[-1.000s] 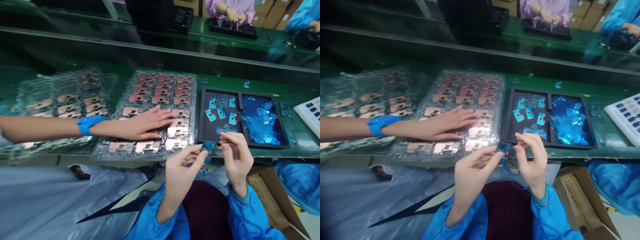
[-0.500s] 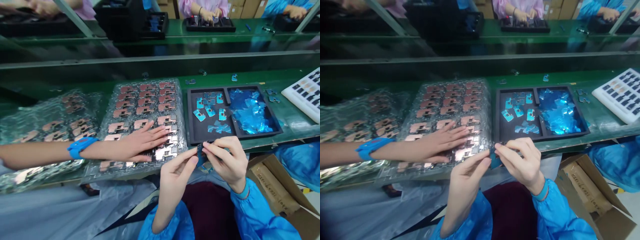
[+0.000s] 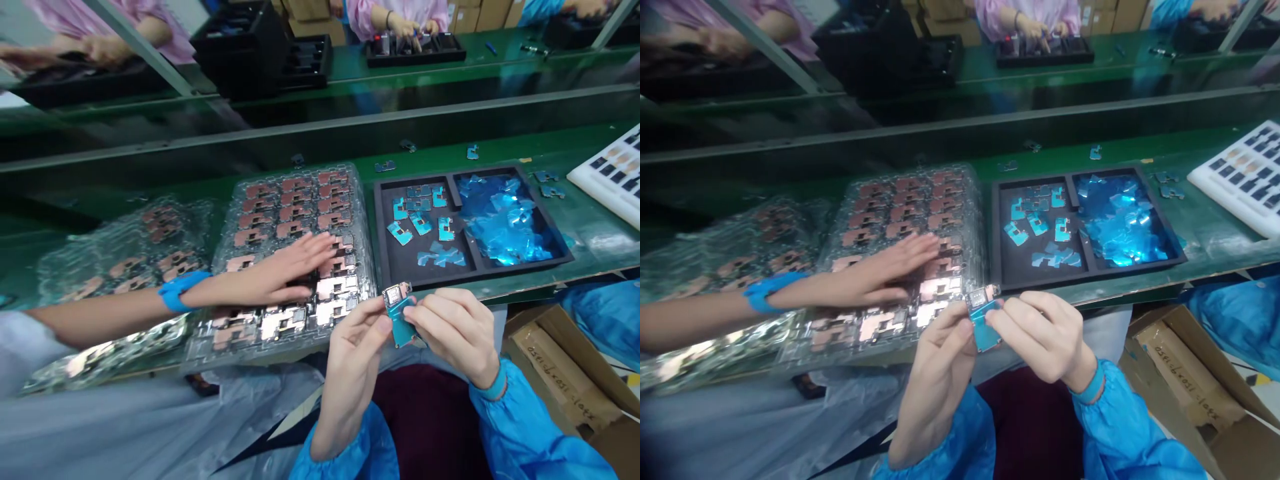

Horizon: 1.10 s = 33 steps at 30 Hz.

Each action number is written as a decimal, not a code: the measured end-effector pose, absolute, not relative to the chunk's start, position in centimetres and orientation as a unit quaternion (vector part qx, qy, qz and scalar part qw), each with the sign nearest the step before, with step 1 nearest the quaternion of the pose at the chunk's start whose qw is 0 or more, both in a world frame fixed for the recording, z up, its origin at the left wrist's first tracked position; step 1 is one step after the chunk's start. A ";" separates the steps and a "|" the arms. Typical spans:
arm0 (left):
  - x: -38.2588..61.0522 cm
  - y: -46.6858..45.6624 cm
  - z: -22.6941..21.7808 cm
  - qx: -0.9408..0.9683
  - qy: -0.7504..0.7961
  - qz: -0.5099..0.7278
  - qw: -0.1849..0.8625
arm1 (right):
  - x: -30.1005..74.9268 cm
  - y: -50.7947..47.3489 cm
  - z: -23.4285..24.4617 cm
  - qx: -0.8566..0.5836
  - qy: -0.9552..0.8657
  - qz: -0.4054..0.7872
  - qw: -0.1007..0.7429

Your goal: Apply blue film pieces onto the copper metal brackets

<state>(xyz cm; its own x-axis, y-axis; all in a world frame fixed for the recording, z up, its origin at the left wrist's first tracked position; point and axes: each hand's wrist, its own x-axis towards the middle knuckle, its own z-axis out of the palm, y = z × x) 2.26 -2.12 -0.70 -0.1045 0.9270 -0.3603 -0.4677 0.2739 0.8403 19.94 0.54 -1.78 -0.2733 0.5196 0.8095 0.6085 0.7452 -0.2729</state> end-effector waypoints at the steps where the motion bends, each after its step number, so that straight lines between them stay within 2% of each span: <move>1: 2.3 -2.0 -0.6 0.233 0.484 0.555 0.635 | 19.9 0.5 -1.9 -0.353 -0.796 -0.040 0.491; 8: 2.3 -1.4 0.2 0.224 0.458 0.552 0.660 | 20.1 0.2 -2.9 -0.320 -0.802 -0.003 0.504; 14: 2.7 -1.3 0.6 0.210 0.463 0.600 0.617 | 20.8 -0.9 -3.3 -0.302 -0.791 0.034 0.531; 20: 2.7 -0.4 -0.5 0.189 0.457 0.663 0.562 | 21.7 1.5 -4.6 -0.490 -0.611 -0.024 0.622; 23: 2.3 -0.1 -0.8 0.208 0.445 0.682 0.541 | 22.8 4.9 -5.0 -0.589 -0.619 -0.022 0.519; 25: 2.1 -0.1 -0.8 0.224 0.446 0.682 0.535 | 23.1 6.3 -4.9 -0.612 -0.661 0.002 0.434; 26: 2.1 -0.1 -0.8 0.230 0.447 0.680 0.534 | 22.9 6.6 -4.7 -0.609 -0.673 0.013 0.419; 28: 2.0 -0.3 -0.8 0.245 0.451 0.671 0.535 | 21.8 6.0 -4.0 -0.581 -0.678 0.075 0.443; 30: 1.9 -0.4 -1.0 0.262 0.454 0.661 0.536 | 20.0 4.7 -3.1 -0.515 -0.667 0.229 0.487; 33: 1.6 -0.6 -1.5 0.290 0.454 0.658 0.526 | 17.4 2.7 -2.0 -0.416 -0.604 0.472 0.488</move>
